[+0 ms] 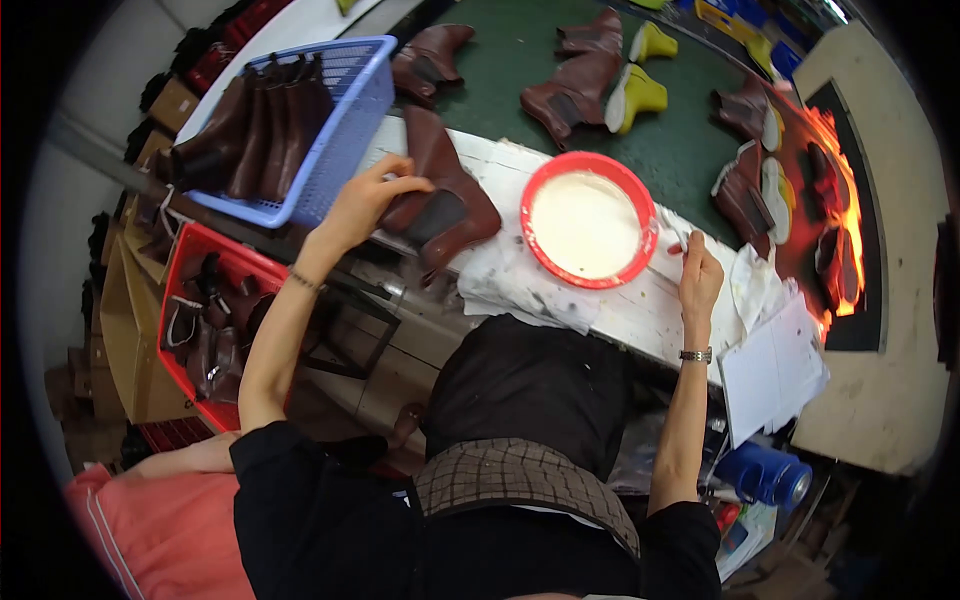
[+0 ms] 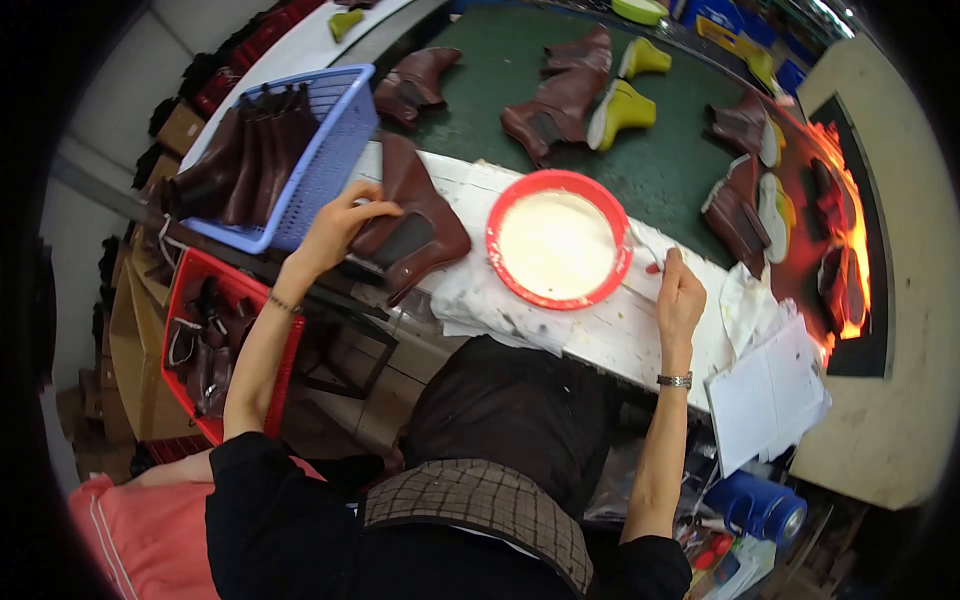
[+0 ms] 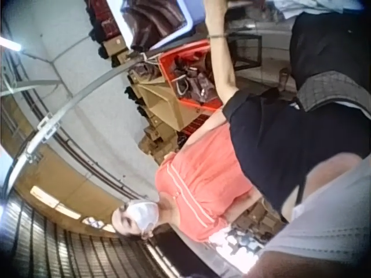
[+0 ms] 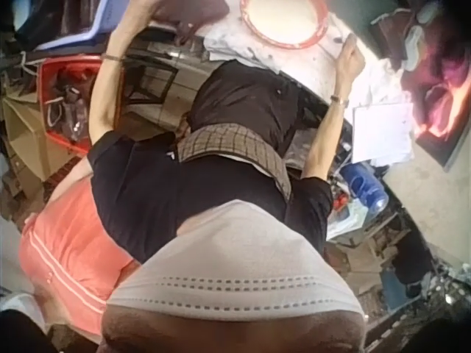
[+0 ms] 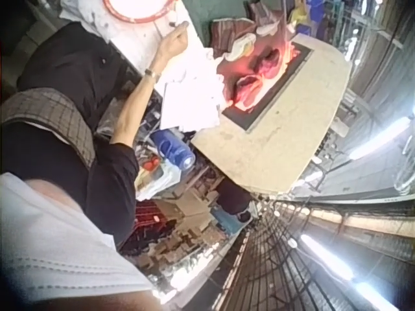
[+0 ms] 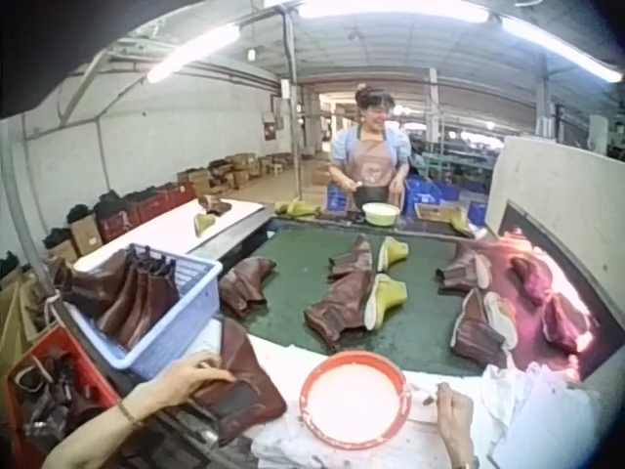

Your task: Applying glue to the edges of leather boot uppers using a small brush and a bowl of adhesive.

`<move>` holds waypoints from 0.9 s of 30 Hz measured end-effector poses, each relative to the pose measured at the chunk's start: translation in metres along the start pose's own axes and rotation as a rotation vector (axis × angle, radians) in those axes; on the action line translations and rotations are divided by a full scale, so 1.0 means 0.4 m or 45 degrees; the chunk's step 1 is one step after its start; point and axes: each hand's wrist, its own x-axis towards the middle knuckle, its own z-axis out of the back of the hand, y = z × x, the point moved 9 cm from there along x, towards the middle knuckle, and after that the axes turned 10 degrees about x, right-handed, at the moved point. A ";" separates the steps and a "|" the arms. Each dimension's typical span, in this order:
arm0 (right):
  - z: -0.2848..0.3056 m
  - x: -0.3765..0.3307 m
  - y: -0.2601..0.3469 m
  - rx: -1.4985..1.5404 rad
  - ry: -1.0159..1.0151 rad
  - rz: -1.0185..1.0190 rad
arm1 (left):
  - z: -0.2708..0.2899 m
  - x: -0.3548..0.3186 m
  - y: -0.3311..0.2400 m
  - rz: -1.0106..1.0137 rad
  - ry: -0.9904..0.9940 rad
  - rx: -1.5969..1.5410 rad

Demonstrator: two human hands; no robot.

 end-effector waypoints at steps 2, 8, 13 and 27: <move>0.020 -0.019 0.072 -0.113 -0.020 0.202 | -0.016 -0.057 0.058 0.064 0.169 -0.045; -0.040 -0.076 0.251 -0.450 0.115 0.476 | -0.075 -0.111 0.165 0.822 -0.089 -0.284; -0.084 -0.085 0.277 -0.599 0.169 0.581 | -0.130 -0.067 0.180 1.178 -0.393 0.234; -0.008 -0.096 0.240 -0.476 0.097 0.391 | 0.027 0.033 -0.093 0.778 -0.132 -0.724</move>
